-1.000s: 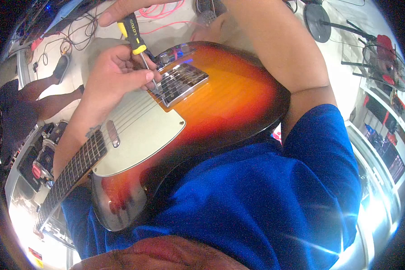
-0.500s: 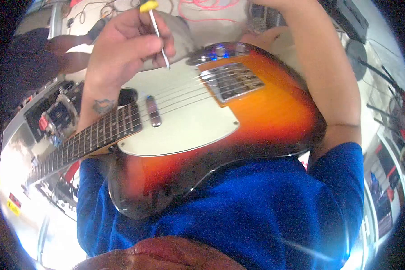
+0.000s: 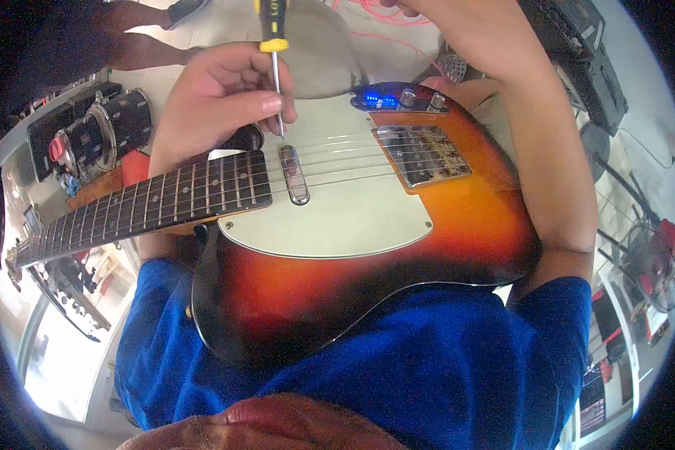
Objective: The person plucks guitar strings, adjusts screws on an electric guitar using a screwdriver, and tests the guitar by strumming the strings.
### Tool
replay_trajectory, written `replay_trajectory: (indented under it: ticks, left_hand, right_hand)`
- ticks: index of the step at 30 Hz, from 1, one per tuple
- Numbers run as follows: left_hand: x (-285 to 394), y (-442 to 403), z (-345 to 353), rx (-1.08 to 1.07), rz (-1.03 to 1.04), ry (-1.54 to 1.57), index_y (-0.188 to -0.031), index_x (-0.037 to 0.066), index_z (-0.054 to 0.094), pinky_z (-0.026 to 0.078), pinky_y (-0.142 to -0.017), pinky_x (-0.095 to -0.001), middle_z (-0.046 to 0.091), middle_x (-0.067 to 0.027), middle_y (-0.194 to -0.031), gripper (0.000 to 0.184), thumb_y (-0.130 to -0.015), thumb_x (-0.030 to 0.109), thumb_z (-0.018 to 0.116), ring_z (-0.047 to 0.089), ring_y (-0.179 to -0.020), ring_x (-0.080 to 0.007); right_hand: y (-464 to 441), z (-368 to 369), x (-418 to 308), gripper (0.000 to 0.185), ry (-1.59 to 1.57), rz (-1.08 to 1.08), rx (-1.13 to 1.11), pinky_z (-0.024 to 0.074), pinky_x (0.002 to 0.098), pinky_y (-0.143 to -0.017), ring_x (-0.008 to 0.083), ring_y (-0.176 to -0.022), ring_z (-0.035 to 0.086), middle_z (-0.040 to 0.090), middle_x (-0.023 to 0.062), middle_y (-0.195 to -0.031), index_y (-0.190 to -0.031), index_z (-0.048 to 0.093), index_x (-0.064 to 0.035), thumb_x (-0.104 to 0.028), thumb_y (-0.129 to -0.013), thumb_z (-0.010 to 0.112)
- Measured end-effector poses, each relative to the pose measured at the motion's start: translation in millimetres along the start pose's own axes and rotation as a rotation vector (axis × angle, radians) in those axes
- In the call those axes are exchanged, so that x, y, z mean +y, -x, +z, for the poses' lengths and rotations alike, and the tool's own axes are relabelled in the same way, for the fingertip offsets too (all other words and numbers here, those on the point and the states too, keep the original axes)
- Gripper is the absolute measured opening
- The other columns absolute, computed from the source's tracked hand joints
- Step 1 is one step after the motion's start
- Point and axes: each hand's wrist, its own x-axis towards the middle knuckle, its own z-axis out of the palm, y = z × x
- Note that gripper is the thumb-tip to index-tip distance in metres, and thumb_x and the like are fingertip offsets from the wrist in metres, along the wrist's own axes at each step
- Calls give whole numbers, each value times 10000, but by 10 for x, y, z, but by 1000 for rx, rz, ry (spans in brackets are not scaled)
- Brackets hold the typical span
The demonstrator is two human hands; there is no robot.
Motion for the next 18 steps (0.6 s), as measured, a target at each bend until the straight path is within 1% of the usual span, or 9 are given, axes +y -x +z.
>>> replay_trajectory:
  ticks: [3,6,9,12,18]
  left_hand:
    - [-45,-24,-30,-54,24,-49,-1062,-18,668,584,-715,-290,734,-121,-903,165,-924,64,704,708,-792,-154]
    - [-34,-22,-36,-88,16,-59,-1052,-19,675,583,-728,-287,735,-119,-901,162,-919,65,713,707,-795,-149]
    - [-52,-20,-26,-103,24,-46,-1063,-20,676,580,-733,-281,736,-117,-900,172,-916,59,715,707,-798,-146]
    - [-34,-16,-34,-105,14,-60,-1070,-21,677,578,-731,-278,737,-114,-897,182,-912,61,720,708,-794,-145]
    - [-5,-14,-27,-86,-10,-69,-1066,-21,674,580,-730,-278,739,-115,-896,192,-912,78,731,710,-784,-146]
  right_hand:
    - [38,59,-51,324,42,31,102,450,220,-747,60,-834,517,588,-27,-920,-1072,628,-43,-366,-1043,631]
    - [2,-57,-4,329,72,41,42,456,222,-754,62,-840,525,597,-27,-926,-1084,634,-45,-372,-1045,626]
    - [11,-40,-19,325,91,54,71,454,220,-754,61,-837,523,597,-27,-924,-1086,635,-43,-365,-1048,623]
    - [14,-25,-27,317,45,45,58,450,221,-750,60,-833,521,595,-27,-916,-1081,636,-43,-358,-1052,618]
    - [11,-43,-73,307,101,44,51,446,220,-745,60,-826,519,594,-26,-904,-1079,637,-41,-346,-1056,614]
